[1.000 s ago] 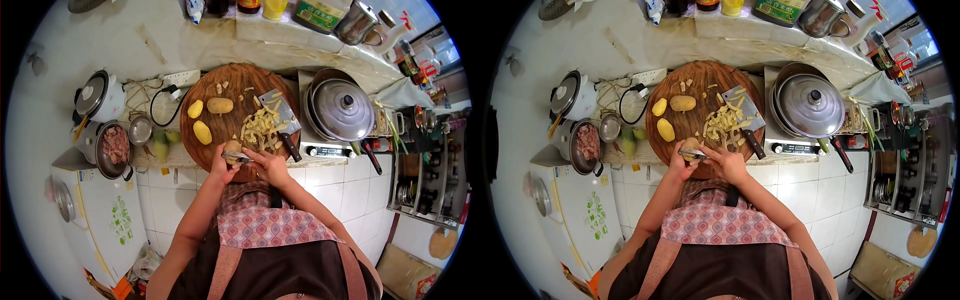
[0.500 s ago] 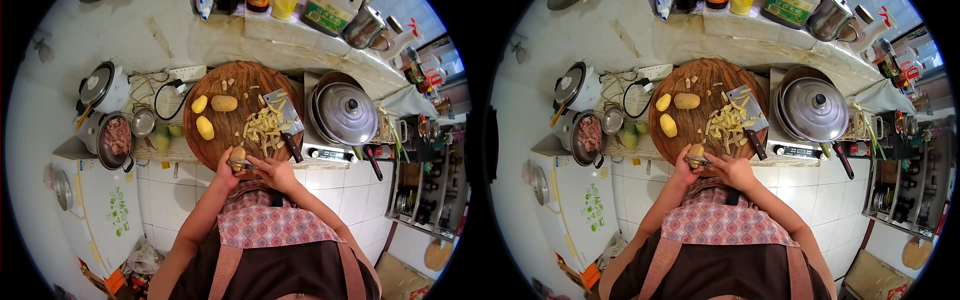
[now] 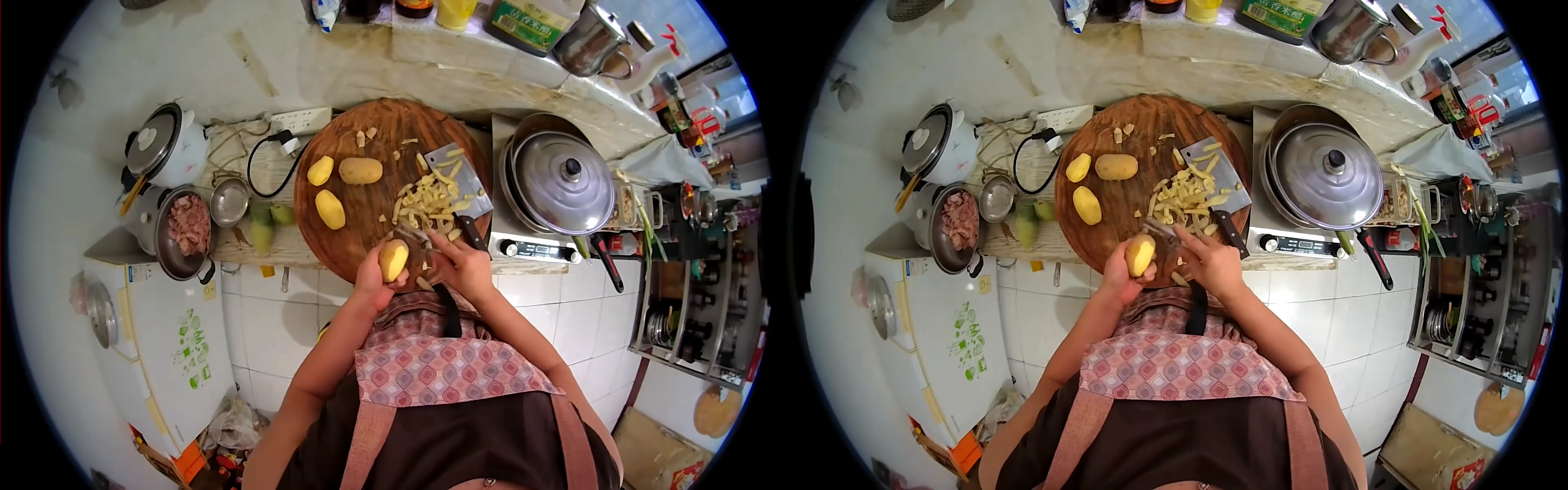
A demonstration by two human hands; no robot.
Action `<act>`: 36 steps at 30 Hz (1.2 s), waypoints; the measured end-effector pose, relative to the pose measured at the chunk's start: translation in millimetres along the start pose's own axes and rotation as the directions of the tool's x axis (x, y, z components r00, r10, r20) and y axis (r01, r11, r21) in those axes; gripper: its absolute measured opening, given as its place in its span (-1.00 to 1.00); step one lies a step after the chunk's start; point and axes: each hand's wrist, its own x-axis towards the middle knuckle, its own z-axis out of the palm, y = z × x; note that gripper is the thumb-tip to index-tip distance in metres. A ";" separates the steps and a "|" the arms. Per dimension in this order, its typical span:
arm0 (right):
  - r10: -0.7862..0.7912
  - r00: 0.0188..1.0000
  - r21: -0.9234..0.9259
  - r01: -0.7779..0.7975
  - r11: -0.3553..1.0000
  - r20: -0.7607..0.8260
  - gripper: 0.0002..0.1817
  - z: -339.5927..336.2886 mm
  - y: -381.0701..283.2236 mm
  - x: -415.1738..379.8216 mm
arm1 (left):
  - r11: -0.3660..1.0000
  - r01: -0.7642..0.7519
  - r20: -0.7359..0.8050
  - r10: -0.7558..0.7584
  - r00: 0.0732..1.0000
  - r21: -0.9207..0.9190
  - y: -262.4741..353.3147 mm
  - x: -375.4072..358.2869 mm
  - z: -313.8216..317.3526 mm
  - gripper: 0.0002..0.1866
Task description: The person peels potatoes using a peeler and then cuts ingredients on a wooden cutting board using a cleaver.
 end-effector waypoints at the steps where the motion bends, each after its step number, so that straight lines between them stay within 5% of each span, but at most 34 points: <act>1: 0.021 0.998 0.012 -0.021 1.000 -0.057 -0.46 2.9 3.0 0.3 | 1.000 -0.003 -0.004 0.003 1.000 0.002 0.2 -1.1 1.4 -0.59; 3: -0.019 0.991 0.009 0.020 1.000 -0.133 -0.45 2.1 1.9 -0.1 | 0.998 0.004 0.017 -0.003 1.000 -0.059 -1.5 -0.3 7.2 -0.56; 7: -0.241 0.964 -0.102 0.252 0.962 0.113 -0.42 -7.2 -12.4 -3.2 | 1.000 0.023 -0.111 -0.023 0.994 -0.002 -6.1 6.4 3.0 -0.61; 10: -0.070 0.997 -0.093 0.067 0.993 -0.029 -0.44 12.1 4.4 3.0 | 0.997 -0.002 -0.152 0.014 0.988 0.077 -9.2 4.2 3.8 -0.56; 11: 0.061 0.997 -0.241 -0.049 0.969 0.040 -0.49 14.8 15.3 2.1 | 0.995 0.016 -0.136 -0.003 0.991 0.096 -7.8 0.5 6.0 -0.53; 12: 0.071 0.997 -0.184 -0.068 0.981 0.011 -0.50 15.7 22.3 1.3 | 0.994 -0.002 -0.134 0.017 0.991 0.112 -8.2 -1.8 8.5 -0.54; 16: 0.047 0.998 0.040 -0.045 0.998 -0.030 -0.51 5.6 6.2 -6.2 | 0.987 -0.102 -0.178 0.123 0.976 0.123 -5.3 -5.4 12.7 -0.54; 19: -0.074 0.987 -0.020 0.077 0.997 0.145 -0.49 -6.2 -17.0 -6.0 | 0.940 -0.143 -0.165 0.202 0.965 0.310 -8.8 -2.3 3.5 -0.53; 21: -0.065 0.993 0.031 0.062 0.998 0.097 -0.49 6.1 -2.8 -2.2 | 0.874 -0.245 -0.121 0.321 0.939 0.419 -17.9 3.7 -5.0 -0.53; 23: 0.159 0.981 -0.224 -0.132 0.966 0.108 -0.51 17.5 21.1 0.4 | 0.818 -0.268 -0.114 0.373 0.921 0.508 -16.1 -4.8 4.6 -0.54; 25: 0.176 0.978 -0.170 -0.156 0.973 0.113 -0.52 12.5 24.8 3.0 | 0.756 -0.346 -0.066 0.455 0.888 0.555 -16.1 -7.5 11.3 -0.56; 28: 0.096 0.993 0.073 -0.102 0.992 0.074 -0.49 0.8 4.6 -4.9 | 0.781 -0.300 -0.220 0.480 0.849 0.547 -24.0 9.4 -7.3 -0.61; 31: 0.045 0.979 0.068 -0.060 0.996 0.201 -0.50 -4.2 -14.0 -5.1 | 0.819 -0.315 -0.114 0.414 0.903 0.480 -21.0 6.2 -16.1 -0.65; 33: 0.056 0.987 0.147 -0.079 0.986 0.153 -0.51 9.5 1.9 -3.9 | 0.798 -0.326 -0.089 0.424 0.901 0.507 -18.7 5.0 -19.5 -0.66; 35: 0.254 0.929 -0.172 -0.213 0.962 0.269 -0.52 15.9 20.2 -3.1 | 0.774 -0.340 -0.055 0.433 0.900 0.534 -14.4 1.8 -14.6 -0.66; 36: 0.272 0.942 -0.126 -0.251 0.960 0.197 -0.52 14.9 19.3 -2.8 | 0.778 -0.363 -0.036 0.442 0.896 0.512 -11.3 -3.9 -4.2 -0.67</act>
